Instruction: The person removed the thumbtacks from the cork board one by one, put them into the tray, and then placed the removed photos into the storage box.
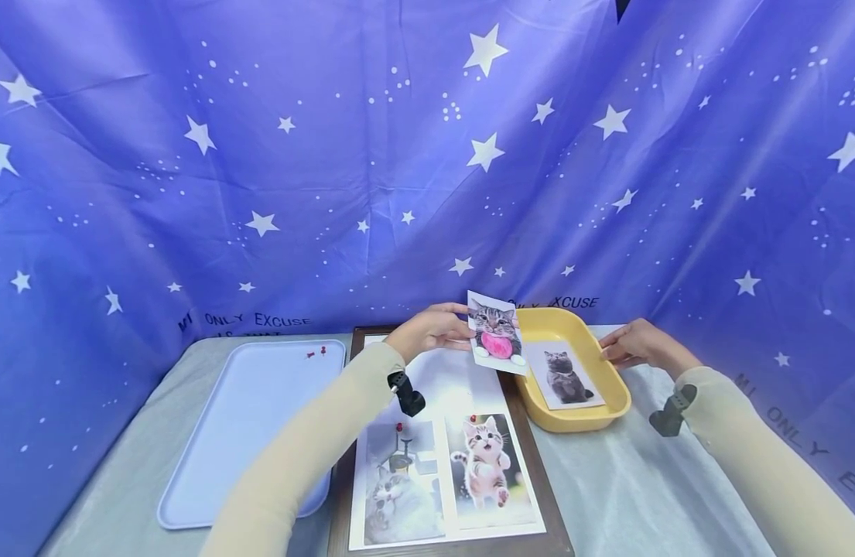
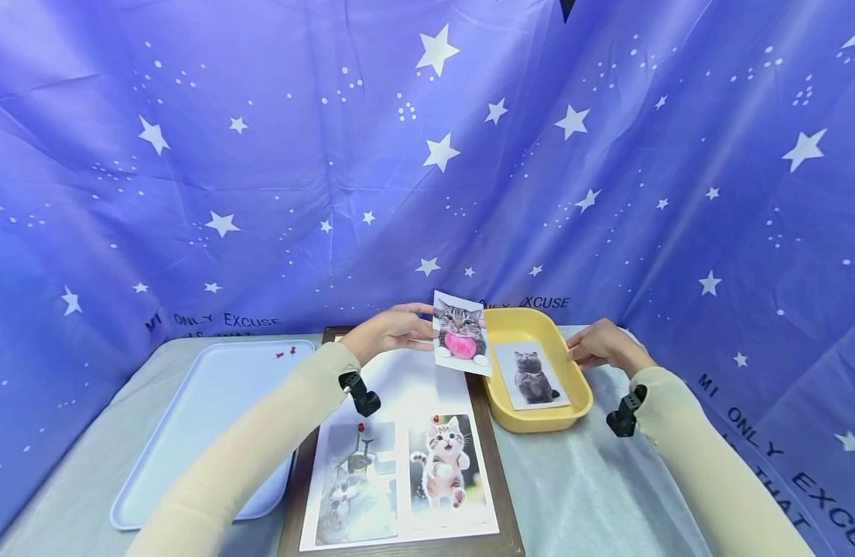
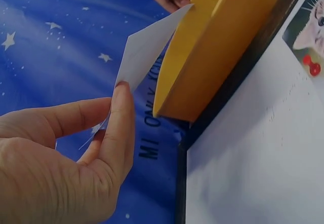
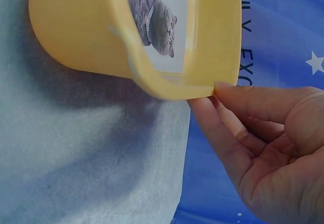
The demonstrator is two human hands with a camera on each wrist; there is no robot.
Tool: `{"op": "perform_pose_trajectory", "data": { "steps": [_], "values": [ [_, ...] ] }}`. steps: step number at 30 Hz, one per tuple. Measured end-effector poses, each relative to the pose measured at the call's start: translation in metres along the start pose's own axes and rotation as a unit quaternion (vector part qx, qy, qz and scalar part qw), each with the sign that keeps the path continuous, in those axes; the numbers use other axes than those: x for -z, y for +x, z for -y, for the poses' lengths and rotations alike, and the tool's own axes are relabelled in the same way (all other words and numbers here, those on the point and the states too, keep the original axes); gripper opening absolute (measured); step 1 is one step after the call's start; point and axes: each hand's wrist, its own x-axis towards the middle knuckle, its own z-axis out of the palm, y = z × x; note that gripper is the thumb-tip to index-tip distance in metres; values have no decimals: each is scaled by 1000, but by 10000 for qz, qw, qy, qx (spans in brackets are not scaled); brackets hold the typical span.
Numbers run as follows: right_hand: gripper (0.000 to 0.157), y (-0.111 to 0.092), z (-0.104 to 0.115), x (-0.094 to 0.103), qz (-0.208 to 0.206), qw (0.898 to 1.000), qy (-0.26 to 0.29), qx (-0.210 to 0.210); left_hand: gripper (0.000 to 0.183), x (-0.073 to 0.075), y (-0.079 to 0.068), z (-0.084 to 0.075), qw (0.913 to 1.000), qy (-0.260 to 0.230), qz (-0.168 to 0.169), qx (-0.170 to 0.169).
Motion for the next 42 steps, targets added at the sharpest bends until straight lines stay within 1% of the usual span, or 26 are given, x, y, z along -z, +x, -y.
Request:
{"op": "perform_pose_trajectory", "data": {
  "steps": [5, 8, 9, 12, 13, 15, 16, 19, 25, 33, 38, 42],
  "values": [
    [45, -1, 1, 0, 27, 9999, 83, 62, 70, -11, 2, 0, 10000, -48, -36, -68],
    [42, 0, -1, 0, 79, 9997, 189, 153, 70, -16, 4, 1, 9999, -119, -18, -113],
    [38, 0, -1, 0, 137, 9994, 247, 179, 70, -18, 5, 1, 9998, -134, -17, -125],
    [36, 1, -3, 0, 212, 9990, 323, 243, 70, -24, 6, 2, 9998, -155, -55, -118],
    [37, 1, -2, 0, 181, 9991, 326, 208, 70, -25, 6, 2, 9998, -151, -70, -112],
    [39, 1, -1, -1, 140, 9993, 297, 159, 70, -29, 6, 2, 9998, -119, -91, -94],
    [43, 1, -1, -2, 83, 9996, 253, 129, 70, -30, 6, 2, 9999, -107, -90, -90],
    [45, -1, 2, -4, -16, 9999, 157, 23, 70, -33, 6, 2, 9999, -84, -76, -93],
    [45, -1, 2, -4, -41, 10000, 53, 31, 68, -38, 10, 2, 9997, -188, -94, -126],
    [44, -4, 5, -5, -93, 9999, -48, 33, 64, -46, 16, 2, 9998, -132, -97, -112],
    [44, -3, 5, -4, -79, 9999, -74, 55, 62, -51, 26, 6, 9996, -147, -144, -174],
    [44, -3, 4, -5, -61, 9999, -11, 82, 60, -58, 27, 9, 9996, -157, -169, -170]
  ]
}}
